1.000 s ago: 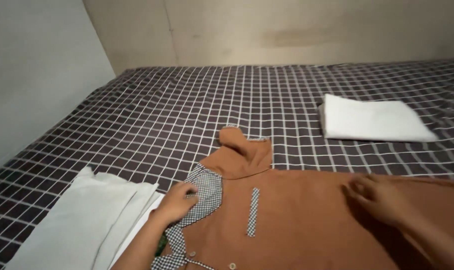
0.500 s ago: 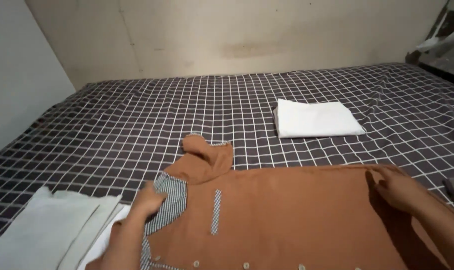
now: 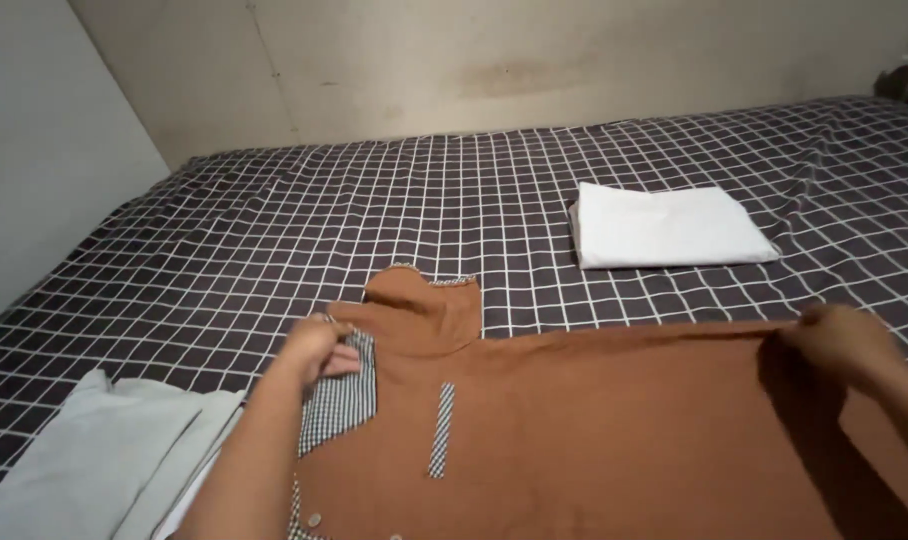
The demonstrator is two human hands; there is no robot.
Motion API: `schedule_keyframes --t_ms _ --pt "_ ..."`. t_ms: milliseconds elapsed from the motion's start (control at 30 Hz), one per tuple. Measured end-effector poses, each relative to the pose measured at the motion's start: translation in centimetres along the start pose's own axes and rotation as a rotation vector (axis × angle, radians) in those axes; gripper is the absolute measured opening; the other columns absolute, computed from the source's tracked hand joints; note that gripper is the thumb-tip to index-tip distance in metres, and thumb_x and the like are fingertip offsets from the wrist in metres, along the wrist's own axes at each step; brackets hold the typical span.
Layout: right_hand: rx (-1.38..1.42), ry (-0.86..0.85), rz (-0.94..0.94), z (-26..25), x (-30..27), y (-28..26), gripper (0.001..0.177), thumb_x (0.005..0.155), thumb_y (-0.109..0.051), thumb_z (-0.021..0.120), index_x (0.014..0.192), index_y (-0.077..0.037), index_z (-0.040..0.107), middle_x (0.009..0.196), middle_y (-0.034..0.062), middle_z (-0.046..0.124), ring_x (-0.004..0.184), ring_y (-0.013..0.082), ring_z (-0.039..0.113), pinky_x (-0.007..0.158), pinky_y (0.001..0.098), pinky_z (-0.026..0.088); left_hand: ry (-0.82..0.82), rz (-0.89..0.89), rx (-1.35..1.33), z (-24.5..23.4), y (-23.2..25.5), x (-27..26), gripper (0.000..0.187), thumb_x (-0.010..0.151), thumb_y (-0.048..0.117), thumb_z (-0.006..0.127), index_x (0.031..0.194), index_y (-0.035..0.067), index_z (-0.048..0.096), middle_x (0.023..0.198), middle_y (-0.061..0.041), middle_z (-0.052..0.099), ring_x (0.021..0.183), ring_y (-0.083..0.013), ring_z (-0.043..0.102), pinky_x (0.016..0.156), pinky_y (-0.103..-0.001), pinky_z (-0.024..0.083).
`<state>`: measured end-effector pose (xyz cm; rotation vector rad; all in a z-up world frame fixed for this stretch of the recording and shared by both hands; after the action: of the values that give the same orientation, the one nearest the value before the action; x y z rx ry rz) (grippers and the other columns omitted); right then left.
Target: Ironing a brown garment and then folding it neatly on a bed.
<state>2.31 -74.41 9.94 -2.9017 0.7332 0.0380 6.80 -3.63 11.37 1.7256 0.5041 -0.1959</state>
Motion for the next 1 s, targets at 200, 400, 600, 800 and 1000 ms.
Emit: schedule_keyframes --t_ms 200,400,600,800,1000 --pt "0.552 0.105 0.087 -2.0 7.1 3.0 0.034 0.104 -0.027 0.07 0.125 0.0 0.074 0.104 0.0266 0.075 0.085 0.0391 0.079 0.074 0.0487 0.062 0.038 -0.037 0.05 -1.9 5.8 -0.7 0.031 0.101 0.018 0.051 0.129 0.008 0.059 0.089 -0.017 0.067 0.067 -0.0316 0.069 0.054 -0.041 0.062" --pt "0.888 0.205 0.047 -5.0 10.2 -0.3 0.042 0.109 -0.023 0.067 0.137 0.007 0.06 0.106 0.026 0.068 0.09 0.0388 0.074 0.073 0.0487 0.056 0.075 0.204 0.068 -1.1 8.3 3.9 0.037 0.102 0.02 0.052 0.138 0.011 0.051 0.098 -0.016 0.064 0.075 -0.0277 0.065 0.061 -0.041 0.055" --pt "1.024 0.165 -0.057 -3.6 3.2 -11.4 0.063 0.102 -0.011 0.066 0.156 -0.001 0.035 0.116 0.0248 0.061 0.099 0.0366 0.068 0.075 0.0481 0.056 0.017 0.561 0.081 2.5 3.5 10.1 0.073 0.104 0.026 0.061 0.155 0.009 0.013 0.136 -0.019 0.054 0.119 -0.0292 0.054 0.095 -0.043 0.044" --pt "-0.049 0.362 -0.621 -0.8 -11.1 -17.5 0.032 0.095 -0.023 0.068 0.126 -0.019 0.063 0.113 0.0136 0.067 0.115 0.0307 0.06 0.115 0.054 0.039 -0.023 0.652 0.639 12.0 -6.9 6.9 0.073 0.095 0.019 0.055 0.154 0.006 0.015 0.131 -0.021 0.055 0.112 -0.0358 0.061 0.09 -0.046 0.052" --pt "0.225 0.651 -1.244 7.5 -24.8 -16.8 0.06 0.088 -0.052 0.059 0.139 -0.019 0.054 0.148 0.0107 0.047 0.136 0.036 0.042 0.106 0.0586 0.028 -0.343 1.184 1.181 19.2 -8.6 -16.4 0.075 0.097 0.047 0.055 0.154 0.002 0.035 0.156 -0.024 0.036 0.138 -0.0427 0.041 0.106 -0.056 0.04"
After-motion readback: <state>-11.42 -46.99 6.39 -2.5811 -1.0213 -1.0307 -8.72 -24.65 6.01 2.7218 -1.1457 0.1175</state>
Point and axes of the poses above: each hand's wrist, its own x-axis towards the middle knuckle, its own z-axis out of the palm, y = z × x, the point moved 2 cm from there along x, towards the middle knuckle
